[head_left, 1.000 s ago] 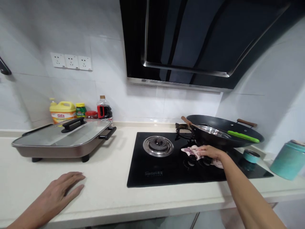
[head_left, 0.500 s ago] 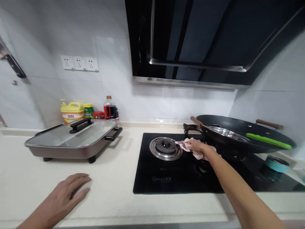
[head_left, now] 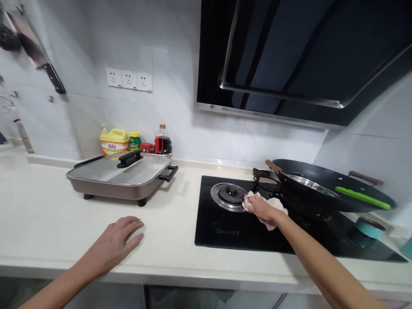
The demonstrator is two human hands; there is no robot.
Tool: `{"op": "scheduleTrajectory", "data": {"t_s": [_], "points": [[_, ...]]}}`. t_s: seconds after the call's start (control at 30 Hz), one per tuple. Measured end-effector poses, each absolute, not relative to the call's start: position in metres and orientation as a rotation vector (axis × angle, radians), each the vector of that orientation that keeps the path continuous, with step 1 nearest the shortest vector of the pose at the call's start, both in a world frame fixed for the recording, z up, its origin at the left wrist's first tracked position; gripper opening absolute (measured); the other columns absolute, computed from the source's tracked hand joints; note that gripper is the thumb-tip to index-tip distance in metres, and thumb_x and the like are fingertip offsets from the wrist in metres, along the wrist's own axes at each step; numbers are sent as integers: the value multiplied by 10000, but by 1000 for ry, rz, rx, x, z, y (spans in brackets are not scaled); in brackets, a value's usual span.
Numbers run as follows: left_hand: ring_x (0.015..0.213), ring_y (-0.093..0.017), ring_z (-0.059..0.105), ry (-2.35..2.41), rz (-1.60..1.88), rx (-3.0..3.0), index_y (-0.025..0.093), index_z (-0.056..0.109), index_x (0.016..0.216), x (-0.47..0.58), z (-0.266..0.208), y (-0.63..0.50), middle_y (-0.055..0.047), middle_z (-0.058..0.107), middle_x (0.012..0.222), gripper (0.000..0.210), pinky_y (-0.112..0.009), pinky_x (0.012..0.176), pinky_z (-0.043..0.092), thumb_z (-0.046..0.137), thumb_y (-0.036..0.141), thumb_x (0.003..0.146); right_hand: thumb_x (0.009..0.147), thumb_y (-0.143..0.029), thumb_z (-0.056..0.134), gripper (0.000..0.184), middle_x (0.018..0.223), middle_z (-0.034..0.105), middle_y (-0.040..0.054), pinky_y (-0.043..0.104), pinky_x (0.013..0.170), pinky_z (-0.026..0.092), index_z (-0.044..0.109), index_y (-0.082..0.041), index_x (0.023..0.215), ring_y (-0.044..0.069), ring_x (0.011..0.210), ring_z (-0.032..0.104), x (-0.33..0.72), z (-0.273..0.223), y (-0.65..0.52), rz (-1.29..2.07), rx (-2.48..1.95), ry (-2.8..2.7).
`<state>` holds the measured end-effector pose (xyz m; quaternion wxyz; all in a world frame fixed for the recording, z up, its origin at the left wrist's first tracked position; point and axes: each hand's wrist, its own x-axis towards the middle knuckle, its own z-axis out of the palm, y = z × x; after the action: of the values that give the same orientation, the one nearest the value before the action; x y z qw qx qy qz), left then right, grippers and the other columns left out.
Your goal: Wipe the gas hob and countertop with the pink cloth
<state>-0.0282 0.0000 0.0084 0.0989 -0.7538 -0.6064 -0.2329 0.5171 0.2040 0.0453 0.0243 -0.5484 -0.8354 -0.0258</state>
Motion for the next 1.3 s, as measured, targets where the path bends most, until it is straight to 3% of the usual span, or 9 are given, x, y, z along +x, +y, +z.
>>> {"op": "scheduleTrajectory", "data": {"t_s": [0.17,0.43,0.63,0.83,1.07,1.3], "points": [[1157,-280,654,-1793,-696,-2251,252,739,1143,-24,9,-1,-81,714,1230,452,-402,986,514,480,566,947,1033,-427,371,478,1341,560,211,470,1015,370,535,-140,1377,333,1226,509,482,41,155,-179,-1648,-2516],[1129,-277,663,-1798,-724,-2240,234,743,1100,-19,17,-2,-94,731,1193,450,-408,991,512,469,545,926,992,-463,479,344,1254,588,139,447,955,381,598,-198,1176,305,1132,507,374,44,81,-187,-1394,-2518],[1136,-298,670,-1821,-738,-2224,213,763,1053,-19,21,-1,-113,744,1169,503,-430,1016,517,436,570,918,878,-482,654,292,1058,616,73,388,893,365,593,-224,1001,245,999,509,326,40,39,-35,-1041,-2479],[1100,-277,686,-1796,-732,-2221,224,769,1016,-20,22,-1,-99,759,1138,477,-397,1004,523,441,555,914,907,-510,623,291,1060,664,36,489,1071,255,597,-233,991,235,1047,545,389,49,53,64,-1328,-2350],[1107,-286,675,-1839,-723,-2198,195,766,1023,-20,20,-2,-119,750,1144,499,-417,1011,510,412,533,929,928,-517,553,315,1099,690,84,425,939,358,622,-229,1036,280,1089,590,495,36,38,-48,-1544,-2240],[1088,-282,677,-1804,-739,-2201,212,768,1001,-20,19,-2,-108,756,1118,464,-409,1005,509,429,521,926,940,-558,456,489,1341,626,128,428,1004,428,607,-256,1294,294,1229,586,613,8,32,-243,-1824,-2045]]}}
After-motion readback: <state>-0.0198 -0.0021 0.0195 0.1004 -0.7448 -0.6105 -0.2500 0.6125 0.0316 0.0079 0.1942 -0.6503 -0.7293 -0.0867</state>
